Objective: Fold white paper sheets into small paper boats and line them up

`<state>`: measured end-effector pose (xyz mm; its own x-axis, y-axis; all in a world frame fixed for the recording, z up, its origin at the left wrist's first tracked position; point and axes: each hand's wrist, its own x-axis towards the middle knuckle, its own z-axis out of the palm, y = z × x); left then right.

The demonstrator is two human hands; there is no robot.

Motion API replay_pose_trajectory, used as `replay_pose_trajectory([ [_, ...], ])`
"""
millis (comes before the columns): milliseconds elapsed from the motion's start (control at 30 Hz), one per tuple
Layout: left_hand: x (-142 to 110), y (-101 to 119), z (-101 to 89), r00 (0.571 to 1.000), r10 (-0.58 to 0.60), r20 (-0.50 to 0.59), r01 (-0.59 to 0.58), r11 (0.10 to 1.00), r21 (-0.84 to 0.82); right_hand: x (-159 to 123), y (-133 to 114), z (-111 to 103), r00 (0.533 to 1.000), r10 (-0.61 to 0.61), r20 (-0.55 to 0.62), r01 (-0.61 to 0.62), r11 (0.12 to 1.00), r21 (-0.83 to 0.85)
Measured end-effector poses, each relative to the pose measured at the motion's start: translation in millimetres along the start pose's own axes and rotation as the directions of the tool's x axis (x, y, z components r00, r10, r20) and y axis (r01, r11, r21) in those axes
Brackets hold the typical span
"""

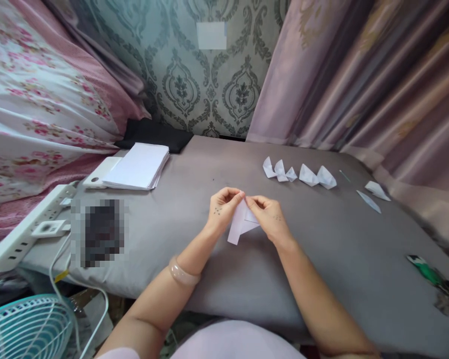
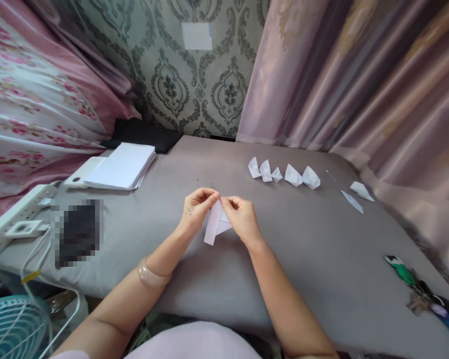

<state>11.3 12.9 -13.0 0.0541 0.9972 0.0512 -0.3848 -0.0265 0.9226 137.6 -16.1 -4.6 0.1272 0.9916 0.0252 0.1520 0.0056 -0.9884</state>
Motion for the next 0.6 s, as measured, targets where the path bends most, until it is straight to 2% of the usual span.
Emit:
replay_pose_trajectory([
  [167,-1.8,-2.4,2.0,0.998,0.051,-0.026,-0.05,0.997,0.055,1.0,1.4,0.8,0.999,-0.045,-0.027,0.043,0.997,-0.067],
  [433,1.6,-6.5,-1.2,0.999,0.002,-0.052,0.0,0.999,0.04,1.1,-0.3,0.5,0.994,0.107,0.013,-0.108,0.985,0.133],
  [500,2.3,-9.4,-2.9,0.998,0.049,-0.042,-0.045,0.995,0.088,2.0,0.5,1.6,0.991,0.136,0.006,-0.135,0.978,0.156],
  [600,3.0,-14.0,-6.3,0.985,0.169,0.021,-0.169,0.954,0.246,4.1,3.5,2.5,0.98,0.197,0.01,-0.195,0.958,0.211],
])
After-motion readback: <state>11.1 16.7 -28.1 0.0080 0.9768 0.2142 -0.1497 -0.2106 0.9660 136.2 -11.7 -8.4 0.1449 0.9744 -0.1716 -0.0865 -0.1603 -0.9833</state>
